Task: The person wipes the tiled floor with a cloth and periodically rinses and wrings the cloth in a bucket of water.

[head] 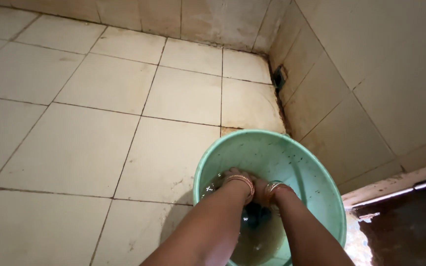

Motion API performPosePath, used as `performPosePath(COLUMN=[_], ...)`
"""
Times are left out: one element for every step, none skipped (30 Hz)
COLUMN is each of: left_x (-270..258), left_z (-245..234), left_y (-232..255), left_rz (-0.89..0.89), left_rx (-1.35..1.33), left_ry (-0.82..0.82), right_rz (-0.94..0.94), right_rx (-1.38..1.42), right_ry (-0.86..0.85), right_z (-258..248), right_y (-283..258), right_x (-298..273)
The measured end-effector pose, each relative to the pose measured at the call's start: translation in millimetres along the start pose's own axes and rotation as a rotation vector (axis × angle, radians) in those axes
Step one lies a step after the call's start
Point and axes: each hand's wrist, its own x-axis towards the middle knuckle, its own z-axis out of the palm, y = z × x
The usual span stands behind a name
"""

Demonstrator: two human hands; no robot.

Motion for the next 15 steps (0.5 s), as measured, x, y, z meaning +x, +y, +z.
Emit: performPosePath(left_x=[1.9, 4.5, 7.5, 10.2, 12.3, 14.4, 16.8, 18.4, 20.2, 21.5, 22.9, 23.9, 25.2, 25.0, 25.8], left_z=[5.3, 9.9, 13.4, 17.2, 21.8, 25.9, 28.6, 31.5, 32.6, 34.1, 35.4, 37.3, 38.3, 41.4, 42.4], left_y=[1.0, 1.7, 1.3, 0.7, -0.2, -1.2, -0.8, -1.4, -2.0, -1.3, -1.0, -0.9, -1.6, -1.5, -1.3], left_rz=[0.012, 0.017, 0.023, 0.032, 0.036, 0.041, 0.050, 0.056, 0.060, 0.063, 0.069, 0.071, 0.074, 0.075, 0.080], left_rx=[-0.008, -0.005, -0.003, 0.000, 0.003, 0.005, 0.006, 0.010, 0.010, 0.014, 0.016, 0.014, 0.017, 0.018, 0.020], left_ry=[-0.011, -0.017, -0.023, -0.027, -0.032, -0.039, -0.042, -0.045, -0.047, -0.052, -0.056, -0.060, -0.062, -0.070, -0.072], right_rz=[0.019, 0.037, 0.053, 0.046, 0.039, 0.032, 0.027, 0.021, 0.014, 0.014, 0.011, 0.011, 0.021, 0.028, 0.035], right_rx=[-0.069, -0.138, -0.207, -0.253, -0.298, -0.343, -0.419, -0.494, -0.570, -0.574, -0.587, -0.585, -0.565, -0.562, -0.549], right_ry=[-0.007, -0.014, -0.020, 0.001, 0.020, 0.040, 0.020, 0.001, -0.018, 0.007, 0.028, 0.043, 0.029, 0.025, 0.017], right_z=[2.4, 5.7, 9.2, 13.7, 19.7, 26.3, 32.2, 37.5, 41.9, 46.2, 50.0, 52.4, 54.9, 55.9, 56.2], right_y=[4.2, 9.7, 15.5, 22.5, 30.7, 38.4, 45.5, 52.0, 56.9, 59.9, 61.5, 63.0, 62.3, 61.2, 58.6], right_x=[6.7, 14.9, 25.2, 35.8, 45.8, 55.7, 65.0, 73.2, 80.4, 86.7, 91.7, 94.0, 94.6, 92.6, 89.0])
